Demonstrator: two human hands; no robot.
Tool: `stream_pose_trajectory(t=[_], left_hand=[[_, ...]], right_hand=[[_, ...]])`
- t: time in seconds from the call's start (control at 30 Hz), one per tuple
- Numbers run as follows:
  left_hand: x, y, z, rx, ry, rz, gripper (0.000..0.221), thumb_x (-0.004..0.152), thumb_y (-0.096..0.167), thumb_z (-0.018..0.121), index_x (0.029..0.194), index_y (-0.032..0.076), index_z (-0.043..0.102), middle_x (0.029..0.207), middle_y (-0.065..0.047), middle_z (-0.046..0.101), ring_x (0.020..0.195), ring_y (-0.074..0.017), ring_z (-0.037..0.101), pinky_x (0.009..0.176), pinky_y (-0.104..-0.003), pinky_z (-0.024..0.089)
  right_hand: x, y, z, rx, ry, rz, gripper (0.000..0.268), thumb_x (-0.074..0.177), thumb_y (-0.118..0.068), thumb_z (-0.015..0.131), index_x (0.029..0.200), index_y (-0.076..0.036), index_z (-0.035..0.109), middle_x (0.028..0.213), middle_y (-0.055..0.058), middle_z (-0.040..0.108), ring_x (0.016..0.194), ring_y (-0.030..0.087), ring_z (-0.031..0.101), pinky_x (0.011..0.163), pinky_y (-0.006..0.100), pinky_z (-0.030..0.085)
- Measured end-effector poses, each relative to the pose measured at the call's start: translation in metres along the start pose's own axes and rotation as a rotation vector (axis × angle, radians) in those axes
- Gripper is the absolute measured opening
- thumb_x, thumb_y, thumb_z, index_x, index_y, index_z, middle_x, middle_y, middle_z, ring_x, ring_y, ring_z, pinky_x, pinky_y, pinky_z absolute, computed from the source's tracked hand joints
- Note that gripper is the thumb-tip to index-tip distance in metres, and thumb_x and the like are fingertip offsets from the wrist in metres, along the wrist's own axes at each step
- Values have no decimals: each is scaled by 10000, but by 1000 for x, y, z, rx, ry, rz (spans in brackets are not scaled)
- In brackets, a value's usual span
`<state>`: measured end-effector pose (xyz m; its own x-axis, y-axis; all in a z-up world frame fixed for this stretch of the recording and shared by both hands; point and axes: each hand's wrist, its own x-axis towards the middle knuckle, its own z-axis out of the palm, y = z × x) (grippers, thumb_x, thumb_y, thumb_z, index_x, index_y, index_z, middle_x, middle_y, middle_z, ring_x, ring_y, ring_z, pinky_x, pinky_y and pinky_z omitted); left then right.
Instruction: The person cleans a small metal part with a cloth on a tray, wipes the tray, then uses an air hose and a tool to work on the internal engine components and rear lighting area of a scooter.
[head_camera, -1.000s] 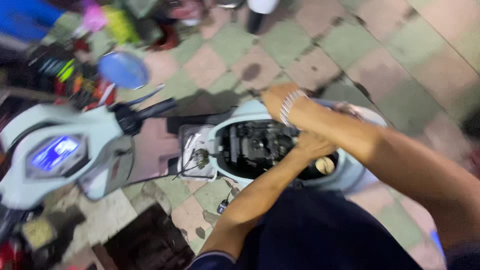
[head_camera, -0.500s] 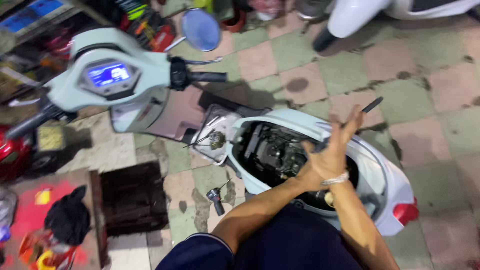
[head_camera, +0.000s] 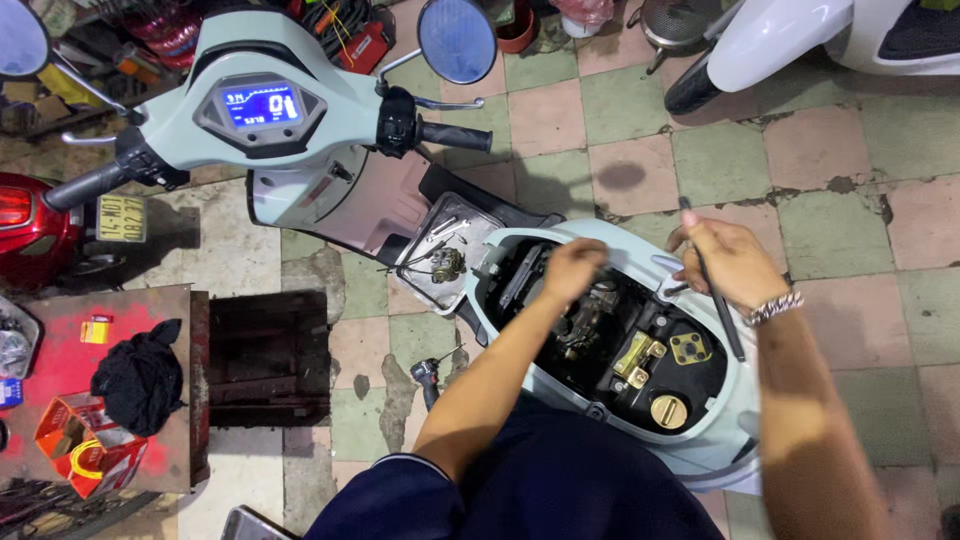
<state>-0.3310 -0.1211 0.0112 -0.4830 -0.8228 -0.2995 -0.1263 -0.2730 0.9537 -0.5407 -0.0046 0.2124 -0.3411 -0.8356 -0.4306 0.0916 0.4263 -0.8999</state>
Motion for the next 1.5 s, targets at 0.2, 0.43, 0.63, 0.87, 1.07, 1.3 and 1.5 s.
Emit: stream_pose_trajectory(t=[0.2,0.43,0.63,0.87,1.07,1.3,1.5], left_hand=[[90,-48,-210,-537,459,-217,173,905,196,669,865,34,712,785,-85,712,647,-180,667,592,-324,531],[219,3,-395,-709,771,41,156,893,185,686,847,37,687,702,-74,634,538,-187,560,452,-329,470],[261,9,-420,-735,663,63,183,922,196,659,891,19,693,755,-80,664,600,-184,594,511,-330,489],[208,-29,-389,-381,689,-134,223,956,208,628,942,-2,700,817,-88,698,672,-181,633,580,-330,511],[63,-75,-176,-115,-53,-100,260,969,211,586,1034,-10,708,893,-95,745,767,-181,694,702,-330,558],[-17,40,32,438,-652,548,577,850,188,742,1328,-46,518,1287,-290,598,1188,-447,573,976,-443,469],[-2,32,81,653,-840,887,285,977,122,626,1259,85,623,1323,-197,653,1252,-375,622,1093,-438,492]], right_hand=[[-33,-62,20,-1278,-80,5,301,976,-359,605,1233,-226,689,831,73,744,765,260,721,760,427,564],[-61,-7,61,-1466,597,-553,322,881,-5,609,1174,-117,680,1100,104,677,1067,298,663,1027,418,503],[-47,94,100,-904,1072,-529,254,974,59,687,1209,96,599,1140,191,633,1003,306,646,928,357,527],[-32,92,92,-760,1118,-335,246,942,-78,820,1061,25,631,1047,155,660,963,281,641,896,338,494],[-74,67,64,-592,752,-462,416,900,-166,924,1214,-49,677,1196,112,702,1163,232,642,1069,309,474],[-45,95,91,987,595,-570,498,805,-391,824,1205,-132,682,1285,35,729,1316,176,613,1094,255,429],[-38,97,15,1042,-74,-611,467,1201,-227,402,909,18,672,850,159,685,823,308,629,812,373,499]])
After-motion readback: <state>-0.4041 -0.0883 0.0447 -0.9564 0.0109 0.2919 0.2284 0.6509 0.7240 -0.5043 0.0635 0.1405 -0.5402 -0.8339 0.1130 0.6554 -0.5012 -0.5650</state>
